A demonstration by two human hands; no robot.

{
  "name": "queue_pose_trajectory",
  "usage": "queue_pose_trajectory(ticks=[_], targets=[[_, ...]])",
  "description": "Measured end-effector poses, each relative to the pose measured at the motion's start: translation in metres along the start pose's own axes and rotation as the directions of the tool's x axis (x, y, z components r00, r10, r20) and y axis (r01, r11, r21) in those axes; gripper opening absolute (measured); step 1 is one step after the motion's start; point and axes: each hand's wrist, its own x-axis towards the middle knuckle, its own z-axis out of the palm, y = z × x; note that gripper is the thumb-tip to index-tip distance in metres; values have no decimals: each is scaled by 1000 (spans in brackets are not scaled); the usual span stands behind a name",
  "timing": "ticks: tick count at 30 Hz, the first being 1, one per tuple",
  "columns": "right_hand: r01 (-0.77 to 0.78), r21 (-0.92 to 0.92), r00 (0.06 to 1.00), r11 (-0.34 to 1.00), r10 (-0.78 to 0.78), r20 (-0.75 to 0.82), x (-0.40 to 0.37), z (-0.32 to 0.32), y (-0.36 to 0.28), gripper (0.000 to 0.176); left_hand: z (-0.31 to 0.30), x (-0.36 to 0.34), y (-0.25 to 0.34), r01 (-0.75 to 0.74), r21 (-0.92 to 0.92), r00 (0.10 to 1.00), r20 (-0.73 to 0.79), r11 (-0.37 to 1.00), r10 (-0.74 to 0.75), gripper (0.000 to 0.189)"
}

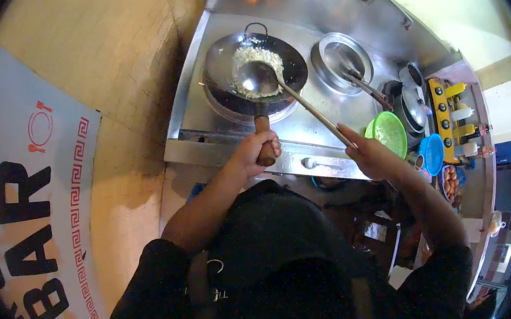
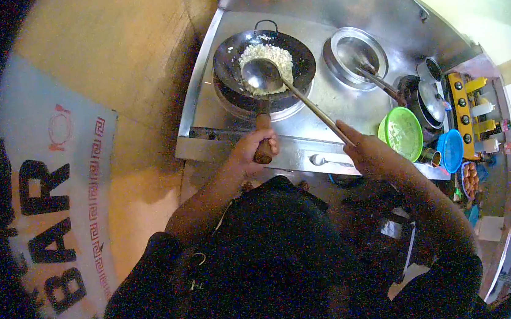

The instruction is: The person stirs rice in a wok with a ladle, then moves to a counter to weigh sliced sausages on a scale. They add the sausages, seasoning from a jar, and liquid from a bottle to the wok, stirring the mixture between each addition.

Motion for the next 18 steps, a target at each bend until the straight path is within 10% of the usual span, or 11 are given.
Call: queue_pose_trajectory(ticks=[3,5,11,18], targets=[[-23,-63,988,998,32,150,3,1,-16,59,-18,8,-9,35,2,999,2,999,-35,11],[-101,-506,990,857,138,36,9,11,-27,62,-31,14,-11,73,-39,997,22,997,-72,11],[-93,-378,984,921,26,-178,136,94,9,69,-52,30,-14,171,-70,985,-25,983,-173,11],[-100,-359,991,928,61,-120,109,83,-10,57,-65,36,-22,131,-58,991,-34,990,-133,12]])
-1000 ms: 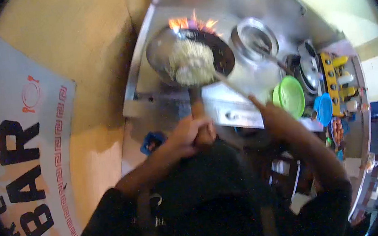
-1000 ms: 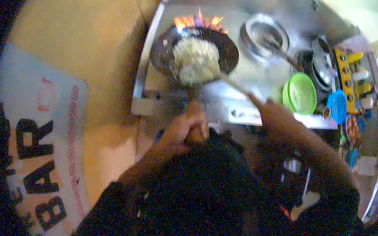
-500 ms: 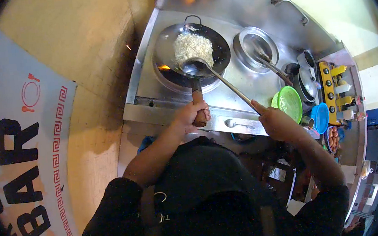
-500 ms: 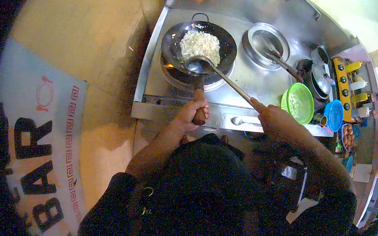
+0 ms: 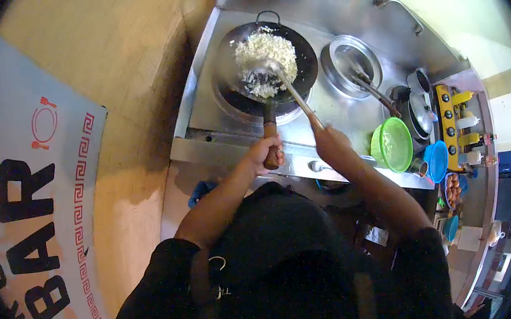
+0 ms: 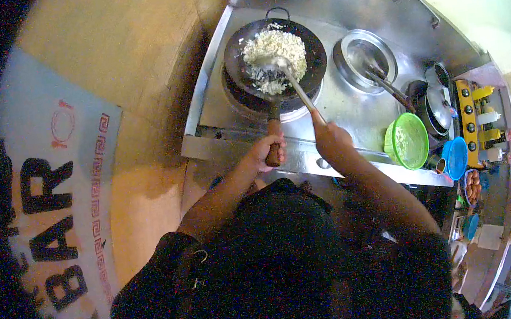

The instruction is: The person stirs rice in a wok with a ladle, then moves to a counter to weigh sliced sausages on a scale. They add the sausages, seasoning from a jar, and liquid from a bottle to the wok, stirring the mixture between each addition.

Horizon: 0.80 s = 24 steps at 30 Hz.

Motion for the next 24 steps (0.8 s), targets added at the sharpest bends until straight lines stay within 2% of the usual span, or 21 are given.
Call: queue_pose_trajectory(ticks=[1,3,4,5,6,7,9,10,11,13,14,16,20,22,24], targets=[[-3,0,1000,1000,3,-12,20,3,-2,57,2,1,3,-3,11,1000,7,1000,3,12],[25,60,998,998,-21,-54,43,5,-16,56,3,-3,6,12,62,993,-117,998,-5,13],[66,59,997,996,-65,-32,27,-2,-20,56,-4,-6,8,20,65,992,-126,998,-12,13],[58,70,998,996,-57,-25,-1,-7,-23,56,-10,-6,11,6,173,996,-90,985,9,12],[34,-27,996,999,-32,81,-36,-25,-28,62,-12,-6,11,-15,278,999,-42,960,28,11],[27,-143,984,989,-2,177,-52,-38,-25,69,9,-13,5,-23,273,999,-31,962,32,11],[-1,-131,990,991,19,138,-40,-37,6,68,85,-49,-13,-56,-30,993,-105,998,53,10],[-17,-101,992,995,29,121,-42,-32,22,67,103,-54,-23,-33,15,988,-150,999,35,11],[10,56,998,998,-13,56,-39,-46,38,64,106,-51,-26,-47,72,988,-143,996,57,12],[119,97,993,988,-120,3,-45,-64,60,61,88,-40,-19,-104,126,983,-138,987,121,12],[114,99,993,989,-115,8,-56,-72,62,61,77,-36,-15,-97,123,984,-139,988,114,12],[74,-111,997,991,-70,38,-80,-95,61,64,68,-28,0,-139,98,988,-54,985,144,13],[11,-257,999,966,0,46,-73,-67,61,65,58,-22,-3,-94,53,992,-76,994,98,13],[42,-80,995,996,-49,-91,-31,-4,68,66,41,-10,-8,-116,42,988,-100,992,120,13],[18,127,992,992,-2,-126,-3,16,69,64,31,-10,-6,-116,51,991,-63,992,119,11]])
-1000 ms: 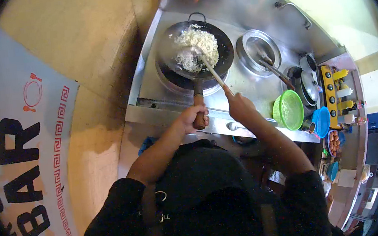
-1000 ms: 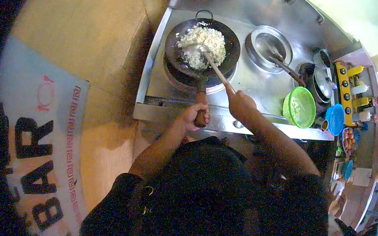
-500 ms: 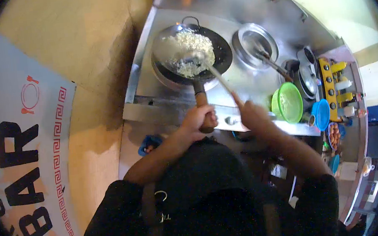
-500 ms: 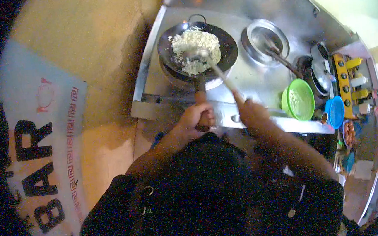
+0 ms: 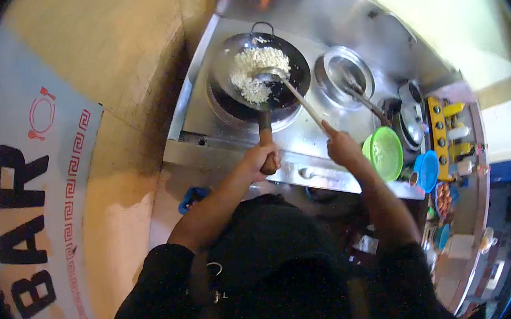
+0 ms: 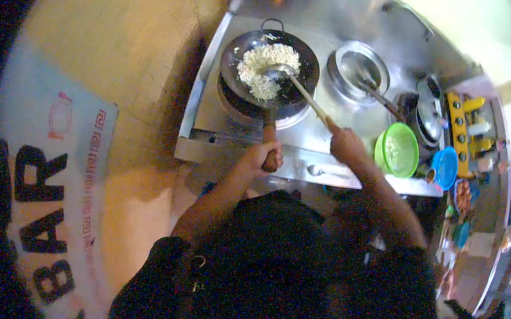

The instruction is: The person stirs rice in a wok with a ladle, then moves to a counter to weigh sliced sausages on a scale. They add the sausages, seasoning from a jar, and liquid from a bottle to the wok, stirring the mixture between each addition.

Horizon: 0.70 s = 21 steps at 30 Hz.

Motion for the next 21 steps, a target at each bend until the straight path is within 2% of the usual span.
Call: queue_pose_trajectory(ticks=[1,3,5,6,7,9,10,11,13,15,16,18,19,21], targets=[[-9,125,1000,992,9,0,2,1,-5,64,-9,1,0,13,8,1000,24,1000,-14,11],[-21,223,993,975,46,-106,3,7,-19,63,-24,6,0,-9,-6,1000,3,1000,9,10],[-27,187,992,982,50,-119,31,15,-24,65,-29,7,2,-9,73,1000,9,997,8,11],[-69,155,981,985,95,-167,51,13,-33,65,-18,-1,7,20,75,998,-59,997,-16,15],[-109,125,968,986,134,-212,70,12,-41,66,-15,-3,8,-1,64,998,-55,998,5,15],[-119,74,971,990,132,-200,112,27,-47,71,-11,-4,6,-28,143,992,-115,989,44,19],[37,201,972,979,12,-236,115,36,-51,73,-14,-4,7,-28,193,995,-90,981,46,21],[-10,253,997,967,28,-69,117,44,-54,74,-16,-3,6,-33,186,994,-99,982,52,21],[74,32,995,997,-76,66,74,45,-53,75,-15,-5,9,3,180,995,-95,984,14,23],[109,-143,978,984,-80,191,21,30,-41,78,-18,-3,9,-3,171,995,-101,985,20,24],[107,-135,978,985,-80,194,13,19,-40,78,-19,0,8,-11,161,995,-96,987,27,24],[33,-328,973,944,46,228,-8,8,-36,76,-12,-5,7,4,159,995,-97,987,12,24],[31,-196,986,980,2,166,7,14,-31,74,-16,-3,6,24,173,995,-96,985,-8,24],[72,-123,995,990,-62,84,40,26,-38,65,-23,7,2,18,121,998,-58,992,-11,23]])
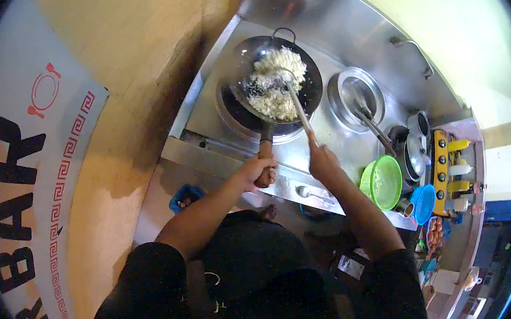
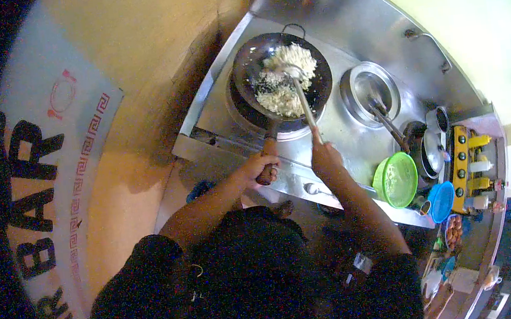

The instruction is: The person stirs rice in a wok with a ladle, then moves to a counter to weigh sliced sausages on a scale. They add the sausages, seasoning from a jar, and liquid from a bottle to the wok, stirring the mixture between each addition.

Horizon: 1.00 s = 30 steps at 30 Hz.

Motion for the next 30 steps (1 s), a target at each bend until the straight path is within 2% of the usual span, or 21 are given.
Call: queue_pose_trajectory(ticks=[2,4,6,7,8,10,11,12,13,14,16,17,18,20,22,23,24,26,28,30], targets=[[-8,43,999,999,6,47,6,7,-13,67,-2,3,2,21,19,1000,-19,1000,-20,22],[24,46,995,999,-28,94,-37,-12,-22,70,-4,-1,5,51,-7,998,-42,999,-51,17],[-37,-24,957,999,42,287,-76,-49,-33,76,10,-11,4,64,-15,996,-66,998,-65,14],[-76,-63,950,995,92,300,-79,-54,-32,77,25,-21,3,76,-26,993,-86,997,-77,11],[-81,-13,971,997,82,223,-75,-52,-18,76,53,-38,5,85,-18,993,-81,996,-87,11],[-84,122,974,989,55,220,-56,-64,8,72,106,-87,-2,12,8,1000,10,1000,-12,11],[11,181,981,983,-46,187,-63,-77,18,71,105,-96,-3,21,2,1000,0,1000,-21,11],[105,239,980,965,-142,141,-74,-100,19,70,100,-107,0,65,-139,998,31,988,-61,12],[-37,86,924,996,1,383,-92,-134,3,72,97,-111,12,102,-261,994,76,960,-85,12],[-3,74,904,997,-29,428,-113,-151,0,72,99,-119,29,104,-243,993,83,964,-86,12],[87,54,930,995,-100,354,-139,-156,-7,72,102,-142,38,153,-204,988,46,967,-147,12],[114,26,945,993,-117,305,-138,-148,-11,72,100,-140,28,99,-184,994,61,978,-89,12],[130,-7,965,992,-125,230,-131,-140,-14,72,98,-148,20,116,-167,992,65,979,-106,12],[79,-19,979,997,-74,193,-120,-140,-10,72,97,-158,24,154,-47,987,51,987,-152,13],[35,-7,950,999,-31,312,-126,-129,-5,70,100,-155,29,119,-37,993,-12,992,-119,13],[33,-55,975,998,-20,221,-129,-117,-6,66,91,-137,31,90,25,995,29,996,-91,12],[-44,-81,985,996,57,164,-114,-106,-6,62,79,-116,34,56,105,994,84,993,-65,12],[-39,-136,999,990,41,15,-92,-94,18,58,56,-71,37,28,-38,975,223,999,-19,11],[-14,-189,998,982,2,-60,-89,-110,33,55,47,-58,40,31,-47,983,181,998,-22,10],[-25,-228,999,973,13,-53,-98,-131,45,56,38,-46,41,52,-51,990,136,997,-45,10]])
